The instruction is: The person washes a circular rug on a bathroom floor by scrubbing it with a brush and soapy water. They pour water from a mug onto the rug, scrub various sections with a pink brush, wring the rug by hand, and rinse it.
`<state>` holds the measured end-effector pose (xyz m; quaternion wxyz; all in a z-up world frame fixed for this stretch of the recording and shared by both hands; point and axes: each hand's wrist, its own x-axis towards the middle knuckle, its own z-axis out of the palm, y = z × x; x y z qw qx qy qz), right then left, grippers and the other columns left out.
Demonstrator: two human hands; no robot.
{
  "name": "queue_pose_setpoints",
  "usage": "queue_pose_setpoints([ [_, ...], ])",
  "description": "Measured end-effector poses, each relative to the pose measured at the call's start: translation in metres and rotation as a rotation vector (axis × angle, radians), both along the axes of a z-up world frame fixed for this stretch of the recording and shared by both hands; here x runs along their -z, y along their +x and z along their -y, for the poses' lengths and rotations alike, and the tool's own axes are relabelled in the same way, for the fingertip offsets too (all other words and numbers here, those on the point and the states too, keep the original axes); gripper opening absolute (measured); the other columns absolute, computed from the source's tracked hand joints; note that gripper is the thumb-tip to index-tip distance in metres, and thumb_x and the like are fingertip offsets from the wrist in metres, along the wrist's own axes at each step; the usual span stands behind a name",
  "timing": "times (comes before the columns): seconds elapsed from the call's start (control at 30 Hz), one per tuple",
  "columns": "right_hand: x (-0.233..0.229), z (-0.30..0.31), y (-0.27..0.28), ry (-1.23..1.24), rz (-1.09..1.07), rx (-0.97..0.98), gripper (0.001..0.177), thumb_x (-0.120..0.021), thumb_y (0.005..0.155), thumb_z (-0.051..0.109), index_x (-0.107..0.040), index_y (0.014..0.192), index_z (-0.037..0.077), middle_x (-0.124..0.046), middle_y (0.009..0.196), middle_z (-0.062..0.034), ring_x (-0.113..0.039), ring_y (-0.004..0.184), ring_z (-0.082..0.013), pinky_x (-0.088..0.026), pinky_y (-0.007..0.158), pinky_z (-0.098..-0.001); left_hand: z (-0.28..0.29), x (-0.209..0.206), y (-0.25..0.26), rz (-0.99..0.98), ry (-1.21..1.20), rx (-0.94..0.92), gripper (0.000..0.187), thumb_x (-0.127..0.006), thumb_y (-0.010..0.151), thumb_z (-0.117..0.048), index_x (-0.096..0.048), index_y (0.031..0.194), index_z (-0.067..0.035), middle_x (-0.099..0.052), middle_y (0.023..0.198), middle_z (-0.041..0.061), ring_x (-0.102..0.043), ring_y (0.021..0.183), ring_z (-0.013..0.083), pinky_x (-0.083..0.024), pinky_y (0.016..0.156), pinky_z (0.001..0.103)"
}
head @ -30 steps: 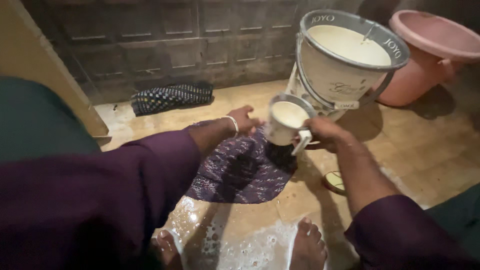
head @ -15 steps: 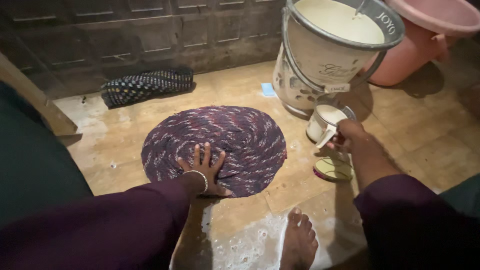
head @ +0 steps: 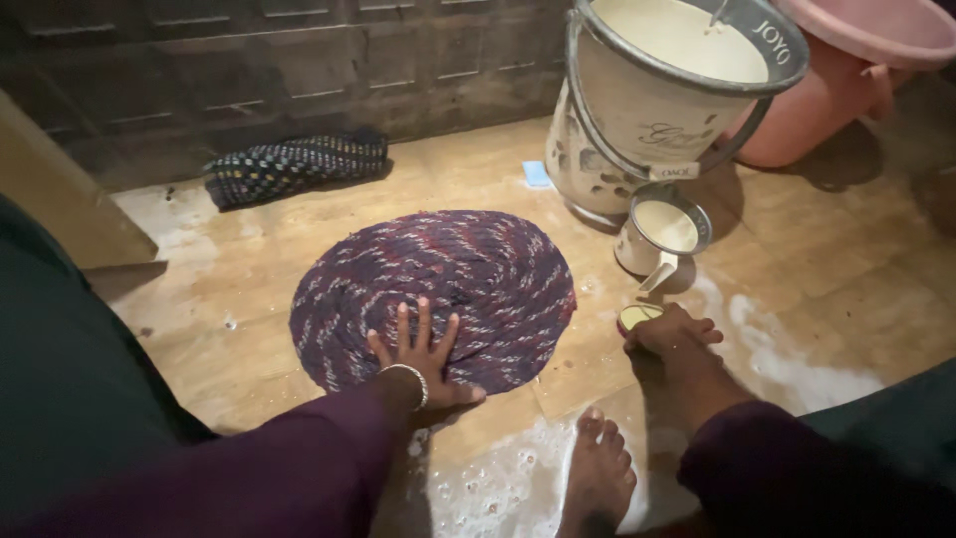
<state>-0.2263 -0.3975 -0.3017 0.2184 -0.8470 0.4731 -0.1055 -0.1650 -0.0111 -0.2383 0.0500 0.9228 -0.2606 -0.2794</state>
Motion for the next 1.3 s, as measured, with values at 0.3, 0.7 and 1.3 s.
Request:
queue_pose_setpoints([
  [0.3, -0.055, -0.101, 0.057, 0.122, 0.104, -0.165, 0.086, -0.082, 0.078, 0.065, -0.057, 0.130, 0.000, -0.063, 0.125, -0.0285, -0.062, 0.118, -0.0444, -0.050, 0.100, -0.0503, 0.000, -0.008, -0.029, -0.026, -0.003, 0.050, 0.129, -0.062, 0.070, -0.087, 0.002, 0.166, -0.030, 0.027, 0.168, 0.025, 0.023, 0.153, 0.0545, -0.007, 0.110, 0.084],
  [0.7, -0.053, -0.259, 0.085, 0.033, 0.277, -0.843, 0.059, -0.079, 0.081, 0.046, -0.060, 0.120, 0.007, -0.066, 0.118, -0.0228, -0.062, 0.113, -0.0391, -0.050, 0.094, -0.0481, -0.041, -0.014, 0.020, 0.318, -0.169, -0.294, 0.112, -0.088, 0.070, -0.053, -0.033, 0.151, 0.000, -0.021, 0.164, 0.020, -0.018, 0.153, 0.0360, -0.021, 0.123, 0.048],
  [1.3, -0.051, -0.291, 0.178, -0.189, -0.062, -1.128, 0.045, -0.055, 0.097, 0.056, -0.065, 0.129, 0.026, -0.052, 0.129, -0.0193, -0.051, 0.116, -0.0359, -0.044, 0.098, -0.0535, -0.037, 0.135, 0.118, 0.298, -0.141, -0.352, 0.126, -0.084, 0.076, -0.050, -0.001, 0.162, -0.007, 0.004, 0.170, 0.021, 0.005, 0.156, 0.0378, -0.007, 0.122, 0.055],
])
